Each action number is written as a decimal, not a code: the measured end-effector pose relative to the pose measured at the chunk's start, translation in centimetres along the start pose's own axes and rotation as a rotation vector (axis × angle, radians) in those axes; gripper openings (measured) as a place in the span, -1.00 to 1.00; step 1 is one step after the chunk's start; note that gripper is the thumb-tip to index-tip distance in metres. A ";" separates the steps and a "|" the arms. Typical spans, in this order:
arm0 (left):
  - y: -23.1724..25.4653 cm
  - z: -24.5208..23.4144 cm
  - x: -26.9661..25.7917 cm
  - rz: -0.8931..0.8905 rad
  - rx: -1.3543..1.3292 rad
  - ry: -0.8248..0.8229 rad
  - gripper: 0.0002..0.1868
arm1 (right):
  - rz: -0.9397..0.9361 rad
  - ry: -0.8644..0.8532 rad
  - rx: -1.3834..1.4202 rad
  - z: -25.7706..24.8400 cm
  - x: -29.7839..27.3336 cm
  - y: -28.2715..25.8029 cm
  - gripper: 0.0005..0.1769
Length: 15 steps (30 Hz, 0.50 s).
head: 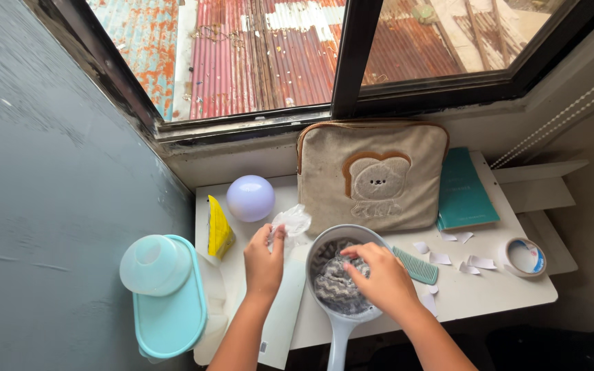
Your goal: The person stuffs scraps of paper into a plastic wrapper, clears the desk by setting aside a pouch, books, a comb, a water container, and a lamp, and then kneads paper pulp inside a bowl by hand.
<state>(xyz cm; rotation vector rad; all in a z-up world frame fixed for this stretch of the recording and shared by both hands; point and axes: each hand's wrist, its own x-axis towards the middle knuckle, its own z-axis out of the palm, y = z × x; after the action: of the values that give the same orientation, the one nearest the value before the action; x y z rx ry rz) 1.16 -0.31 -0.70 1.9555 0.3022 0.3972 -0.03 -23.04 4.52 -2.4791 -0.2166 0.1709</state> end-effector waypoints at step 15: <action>4.5 1.8 -1.1 -0.225 -0.830 -0.374 -0.65 | 0.223 -0.427 0.907 -3.5 -6.4 5.3 -0.63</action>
<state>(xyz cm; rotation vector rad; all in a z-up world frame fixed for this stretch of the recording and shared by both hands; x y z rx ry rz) 1.01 -4.06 2.62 1.1284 0.0830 -0.0136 -5.09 -30.50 4.46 -1.5335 -0.0183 0.7207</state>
